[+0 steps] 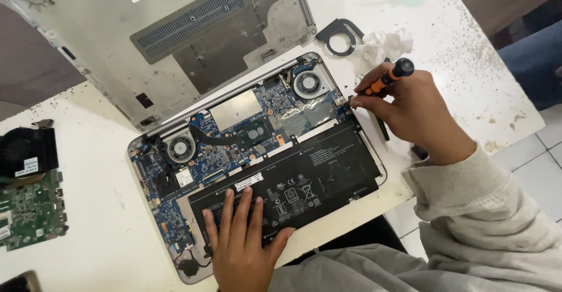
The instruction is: The person uses a screwdriver to remove screws from the internal components of a disassembled laptop. They then detach and remove the laptop battery from the chassis, placing it on the workbench.
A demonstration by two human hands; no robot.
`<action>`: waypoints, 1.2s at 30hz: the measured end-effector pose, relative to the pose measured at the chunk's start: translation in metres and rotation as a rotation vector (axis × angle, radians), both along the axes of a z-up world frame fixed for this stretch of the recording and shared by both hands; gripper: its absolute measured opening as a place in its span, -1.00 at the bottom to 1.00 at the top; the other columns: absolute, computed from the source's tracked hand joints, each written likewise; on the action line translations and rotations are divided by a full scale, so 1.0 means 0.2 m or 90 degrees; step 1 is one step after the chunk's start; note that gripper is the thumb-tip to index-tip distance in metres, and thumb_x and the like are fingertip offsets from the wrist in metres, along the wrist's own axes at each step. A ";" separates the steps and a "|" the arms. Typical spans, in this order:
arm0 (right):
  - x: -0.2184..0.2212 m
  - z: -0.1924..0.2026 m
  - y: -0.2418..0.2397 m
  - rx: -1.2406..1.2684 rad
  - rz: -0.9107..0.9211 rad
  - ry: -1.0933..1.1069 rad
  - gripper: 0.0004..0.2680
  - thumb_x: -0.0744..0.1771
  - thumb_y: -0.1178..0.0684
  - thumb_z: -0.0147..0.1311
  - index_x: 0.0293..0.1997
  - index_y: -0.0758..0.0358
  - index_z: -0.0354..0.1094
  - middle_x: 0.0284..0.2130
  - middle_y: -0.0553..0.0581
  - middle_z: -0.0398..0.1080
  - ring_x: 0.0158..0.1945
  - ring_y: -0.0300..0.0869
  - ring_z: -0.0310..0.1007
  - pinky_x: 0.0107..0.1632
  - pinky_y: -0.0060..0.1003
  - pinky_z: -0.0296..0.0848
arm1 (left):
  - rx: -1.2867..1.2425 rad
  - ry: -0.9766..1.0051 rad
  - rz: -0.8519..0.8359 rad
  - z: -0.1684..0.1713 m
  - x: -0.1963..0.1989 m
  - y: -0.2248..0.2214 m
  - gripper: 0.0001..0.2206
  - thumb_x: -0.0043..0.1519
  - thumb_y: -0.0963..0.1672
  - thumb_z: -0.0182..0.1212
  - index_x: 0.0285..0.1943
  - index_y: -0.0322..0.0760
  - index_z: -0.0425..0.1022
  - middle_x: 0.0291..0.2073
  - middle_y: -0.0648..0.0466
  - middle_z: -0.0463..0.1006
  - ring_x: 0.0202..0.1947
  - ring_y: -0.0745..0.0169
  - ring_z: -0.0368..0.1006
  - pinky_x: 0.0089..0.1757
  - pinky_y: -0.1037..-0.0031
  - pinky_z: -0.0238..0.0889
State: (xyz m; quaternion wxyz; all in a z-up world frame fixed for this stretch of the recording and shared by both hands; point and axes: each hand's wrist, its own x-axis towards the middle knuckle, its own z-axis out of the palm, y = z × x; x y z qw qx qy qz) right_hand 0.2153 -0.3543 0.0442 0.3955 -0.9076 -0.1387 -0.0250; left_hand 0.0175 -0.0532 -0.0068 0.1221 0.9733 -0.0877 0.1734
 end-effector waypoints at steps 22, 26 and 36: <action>-0.04 0.20 0.03 0.096 -0.047 0.253 -0.85 0.31 0.31 0.14 -0.08 0.22 0.44 -0.14 0.14 0.57 -0.06 -0.14 0.63 0.02 -0.28 0.63 | -0.022 -0.022 -0.011 0.00 -0.01 0.01 -0.37 0.12 0.19 0.35 0.23 -0.23 0.52 0.35 0.00 0.41 0.42 -0.15 0.22 0.34 -0.24 -0.11; -0.06 0.18 0.04 0.077 -0.032 0.138 -0.85 0.32 0.15 0.23 -0.05 0.28 0.48 -0.19 0.14 0.41 -0.18 -0.12 0.55 -0.09 -0.27 0.57 | -0.019 -0.005 -0.012 -0.01 -0.01 0.01 -0.36 0.11 0.20 0.35 0.22 -0.23 0.52 0.34 -0.01 0.41 0.42 -0.15 0.21 0.34 -0.27 -0.12; -0.05 0.17 -0.01 0.074 -0.145 0.165 -0.88 0.32 0.19 0.32 -0.17 0.21 0.42 -0.42 0.11 0.47 -0.40 -0.21 0.47 -0.27 -0.35 0.41 | -0.024 -0.001 -0.007 -0.01 -0.01 0.01 -0.37 0.13 0.20 0.33 0.23 -0.22 0.52 0.36 0.01 0.39 0.44 -0.15 0.19 0.35 -0.26 -0.13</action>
